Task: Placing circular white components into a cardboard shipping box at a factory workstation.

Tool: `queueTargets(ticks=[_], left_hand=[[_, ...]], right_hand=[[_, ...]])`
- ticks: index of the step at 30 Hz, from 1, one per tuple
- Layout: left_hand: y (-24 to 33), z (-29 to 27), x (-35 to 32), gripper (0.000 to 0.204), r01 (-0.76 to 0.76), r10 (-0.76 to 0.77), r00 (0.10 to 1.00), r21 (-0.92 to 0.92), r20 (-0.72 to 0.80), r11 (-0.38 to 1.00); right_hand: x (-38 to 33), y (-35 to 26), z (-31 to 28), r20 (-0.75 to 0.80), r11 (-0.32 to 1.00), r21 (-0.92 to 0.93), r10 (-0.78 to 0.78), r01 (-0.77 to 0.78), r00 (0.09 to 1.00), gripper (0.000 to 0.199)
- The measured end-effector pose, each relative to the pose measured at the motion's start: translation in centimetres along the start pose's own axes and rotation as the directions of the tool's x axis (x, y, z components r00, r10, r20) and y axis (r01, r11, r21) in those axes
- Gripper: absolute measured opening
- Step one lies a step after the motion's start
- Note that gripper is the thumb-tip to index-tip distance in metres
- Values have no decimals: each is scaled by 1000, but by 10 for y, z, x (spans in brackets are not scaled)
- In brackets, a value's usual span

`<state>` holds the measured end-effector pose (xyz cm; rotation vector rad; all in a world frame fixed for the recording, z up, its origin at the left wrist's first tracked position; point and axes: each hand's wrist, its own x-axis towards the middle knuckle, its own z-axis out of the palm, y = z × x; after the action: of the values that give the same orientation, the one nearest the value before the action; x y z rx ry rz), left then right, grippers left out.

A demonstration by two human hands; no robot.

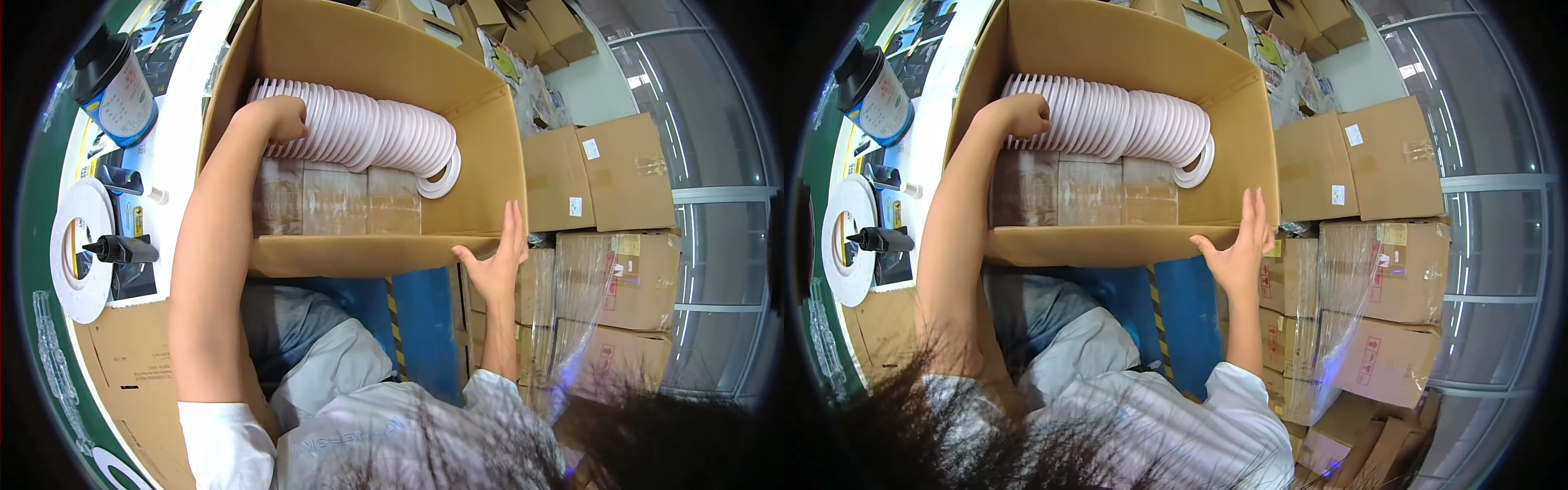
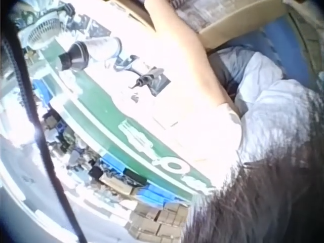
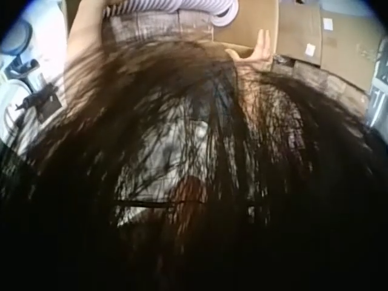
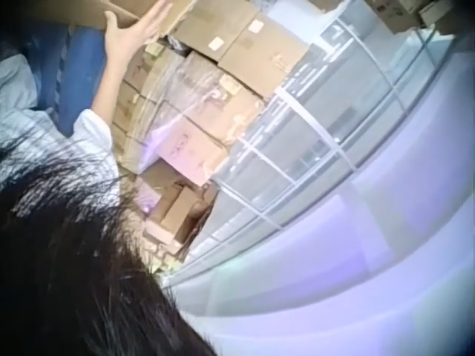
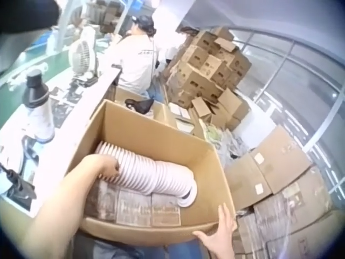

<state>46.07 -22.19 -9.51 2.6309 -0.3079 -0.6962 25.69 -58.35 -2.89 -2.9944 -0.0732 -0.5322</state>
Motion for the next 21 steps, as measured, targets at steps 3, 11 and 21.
queueTargets(ticks=[3, 11, 21], left_hand=[[-9, 5, 9, 30, 5, -5, 1000, -35, 4, 999], [-4, 7, 7, 33, -34, 35, 999, 30, -39, 999], [3, 0, -5, 29, -5, 4, 1000, -20, -18, 1000]], right_hand=[[12, 0, 1, 5, 995, 76, -64, 64, 998, 114], [26, -25, 5, 201, 975, 172, -173, 138, 964, 118], [31, -92, 9, 251, 949, 218, -282, 230, 926, 111]])
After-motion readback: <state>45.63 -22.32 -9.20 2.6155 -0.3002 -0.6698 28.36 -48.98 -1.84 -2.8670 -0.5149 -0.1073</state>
